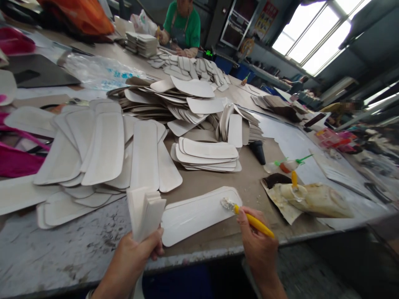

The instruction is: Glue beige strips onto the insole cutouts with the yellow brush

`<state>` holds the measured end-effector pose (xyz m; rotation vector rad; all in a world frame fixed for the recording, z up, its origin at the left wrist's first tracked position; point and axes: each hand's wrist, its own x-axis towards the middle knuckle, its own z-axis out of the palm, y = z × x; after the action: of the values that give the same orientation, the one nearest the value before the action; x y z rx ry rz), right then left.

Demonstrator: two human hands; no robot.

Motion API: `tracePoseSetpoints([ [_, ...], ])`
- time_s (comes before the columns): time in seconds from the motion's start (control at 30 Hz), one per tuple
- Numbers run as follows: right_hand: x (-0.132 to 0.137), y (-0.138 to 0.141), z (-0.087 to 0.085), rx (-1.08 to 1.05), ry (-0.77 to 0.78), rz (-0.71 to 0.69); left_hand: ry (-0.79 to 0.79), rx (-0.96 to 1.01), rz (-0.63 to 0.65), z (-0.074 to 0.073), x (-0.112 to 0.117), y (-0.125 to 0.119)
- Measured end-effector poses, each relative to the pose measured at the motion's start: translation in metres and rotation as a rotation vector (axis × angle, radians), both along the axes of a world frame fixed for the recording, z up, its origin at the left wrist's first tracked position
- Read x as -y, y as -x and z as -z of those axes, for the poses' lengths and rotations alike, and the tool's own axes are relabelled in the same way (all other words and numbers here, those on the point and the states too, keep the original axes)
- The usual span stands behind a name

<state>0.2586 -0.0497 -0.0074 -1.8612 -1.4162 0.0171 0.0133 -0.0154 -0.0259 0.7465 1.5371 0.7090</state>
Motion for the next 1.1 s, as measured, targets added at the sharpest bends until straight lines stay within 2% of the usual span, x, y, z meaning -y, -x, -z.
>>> tracePoseSetpoints([
  [0.07,0.0,-0.003,-0.004,0.12,-0.054,-0.02,-0.009,-0.018,0.019,0.001,0.001,0.001],
  [0.17,0.003,0.016,-0.004,0.22,-0.142,-0.112,0.0,-0.019,0.054,0.007,0.001,0.003],
  [0.3,0.011,0.057,0.0,0.097,-0.142,-0.308,-0.011,-0.014,0.031,0.007,0.0,0.002],
  [0.37,0.014,0.065,-0.003,-0.002,-0.127,-0.382,-0.005,-0.028,0.031,0.002,0.0,0.001],
  [0.43,0.014,0.057,-0.007,-0.007,-0.144,-0.352,0.019,-0.046,0.025,-0.003,-0.001,0.0],
  [0.5,0.012,0.038,-0.01,0.092,-0.156,-0.254,0.045,-0.049,0.012,-0.006,-0.001,0.0],
  [0.63,0.005,0.004,0.0,0.348,-0.123,-0.211,0.068,-0.031,-0.004,-0.005,-0.001,0.0],
  [0.77,0.004,0.008,0.014,0.449,-0.122,-0.292,0.039,-0.03,0.004,-0.003,-0.001,0.0],
  [0.87,0.004,0.013,0.01,0.432,-0.139,-0.309,0.043,-0.055,0.011,-0.001,0.0,0.001],
  [0.97,0.001,0.007,0.004,0.463,-0.16,-0.279,0.041,-0.062,0.02,0.0,0.0,0.002],
  [1.1,0.0,0.011,0.008,0.473,-0.173,-0.298,0.009,-0.084,-0.001,0.0,0.0,-0.001],
])
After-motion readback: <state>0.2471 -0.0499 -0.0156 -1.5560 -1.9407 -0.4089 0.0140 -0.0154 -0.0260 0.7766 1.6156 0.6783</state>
